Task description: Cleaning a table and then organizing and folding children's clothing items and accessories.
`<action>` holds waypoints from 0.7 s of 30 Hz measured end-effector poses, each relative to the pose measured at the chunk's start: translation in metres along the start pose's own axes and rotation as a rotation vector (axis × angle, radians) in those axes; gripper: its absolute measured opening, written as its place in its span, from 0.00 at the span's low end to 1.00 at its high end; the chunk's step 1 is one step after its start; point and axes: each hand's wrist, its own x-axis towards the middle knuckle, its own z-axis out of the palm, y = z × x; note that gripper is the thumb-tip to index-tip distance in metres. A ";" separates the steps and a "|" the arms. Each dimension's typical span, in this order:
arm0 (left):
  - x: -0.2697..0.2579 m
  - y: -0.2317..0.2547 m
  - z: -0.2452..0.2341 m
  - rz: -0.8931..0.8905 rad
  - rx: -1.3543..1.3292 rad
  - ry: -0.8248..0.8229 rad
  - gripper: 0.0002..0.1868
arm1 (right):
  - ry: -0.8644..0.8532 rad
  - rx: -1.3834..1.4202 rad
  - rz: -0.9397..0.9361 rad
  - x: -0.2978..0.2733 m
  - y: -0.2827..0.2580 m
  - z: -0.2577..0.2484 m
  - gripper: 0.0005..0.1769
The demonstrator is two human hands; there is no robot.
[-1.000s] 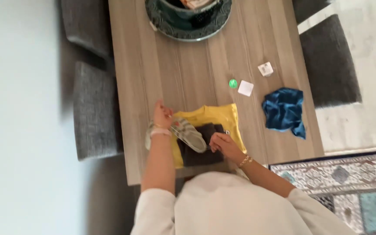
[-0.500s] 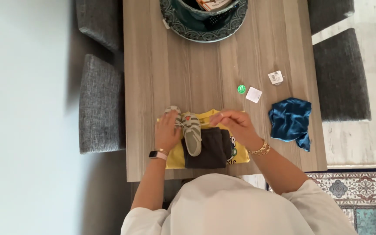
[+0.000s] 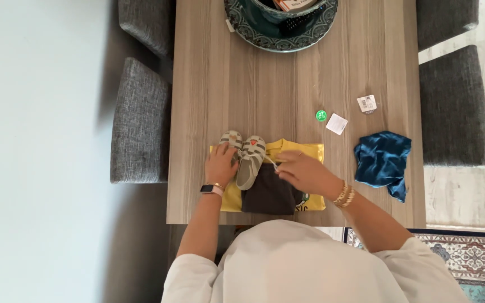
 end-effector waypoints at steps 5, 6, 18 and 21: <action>0.011 -0.018 0.048 -0.073 0.262 -0.139 0.07 | -0.109 -0.229 0.262 0.009 0.004 0.062 0.28; 0.015 -0.021 0.057 -0.134 0.280 -0.199 0.06 | -0.156 -0.257 0.410 0.016 0.000 0.072 0.31; 0.013 -0.022 0.034 0.010 0.010 -0.055 0.25 | -0.140 -0.187 0.564 0.047 0.027 0.137 0.32; 0.007 -0.030 0.041 0.006 -0.026 0.021 0.23 | -0.040 -0.150 0.541 0.019 0.043 0.101 0.27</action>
